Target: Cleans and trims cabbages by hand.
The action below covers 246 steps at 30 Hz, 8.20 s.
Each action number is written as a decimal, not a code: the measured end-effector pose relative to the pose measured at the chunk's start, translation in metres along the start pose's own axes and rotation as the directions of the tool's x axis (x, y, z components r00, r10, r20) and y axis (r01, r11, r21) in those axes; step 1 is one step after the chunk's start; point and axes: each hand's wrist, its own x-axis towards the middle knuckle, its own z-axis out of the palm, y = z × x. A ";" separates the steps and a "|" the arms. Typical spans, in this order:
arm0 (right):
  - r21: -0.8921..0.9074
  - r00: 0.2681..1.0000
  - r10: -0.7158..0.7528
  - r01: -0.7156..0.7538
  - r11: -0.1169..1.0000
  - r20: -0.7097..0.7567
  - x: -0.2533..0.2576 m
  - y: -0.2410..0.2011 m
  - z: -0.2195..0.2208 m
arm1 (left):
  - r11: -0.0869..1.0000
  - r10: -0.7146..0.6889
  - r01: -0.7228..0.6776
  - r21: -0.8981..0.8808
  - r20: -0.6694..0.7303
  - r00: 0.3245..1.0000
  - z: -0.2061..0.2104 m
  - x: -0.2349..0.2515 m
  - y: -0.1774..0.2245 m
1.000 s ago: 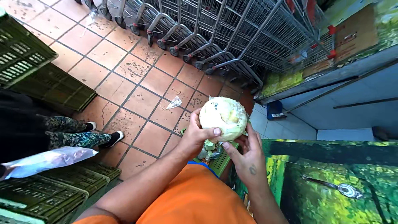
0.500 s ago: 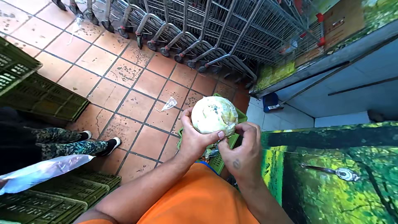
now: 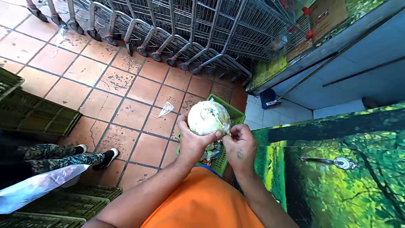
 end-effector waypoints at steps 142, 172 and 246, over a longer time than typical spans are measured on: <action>0.354 0.688 0.315 -0.647 0.675 0.654 0.049 0.073 -0.018 | 0.922 0.000 0.296 -0.251 0.762 0.647 -0.102 0.066 -0.044; 0.134 0.803 0.326 -0.443 0.886 0.499 0.008 0.094 -0.032 | 0.722 -0.202 0.532 -0.443 0.600 0.774 -0.071 0.074 -0.060; -0.181 0.986 -0.153 0.138 0.974 -0.071 0.048 0.123 -0.002 | 0.885 0.005 0.187 -0.426 0.411 0.912 0.039 0.103 -0.055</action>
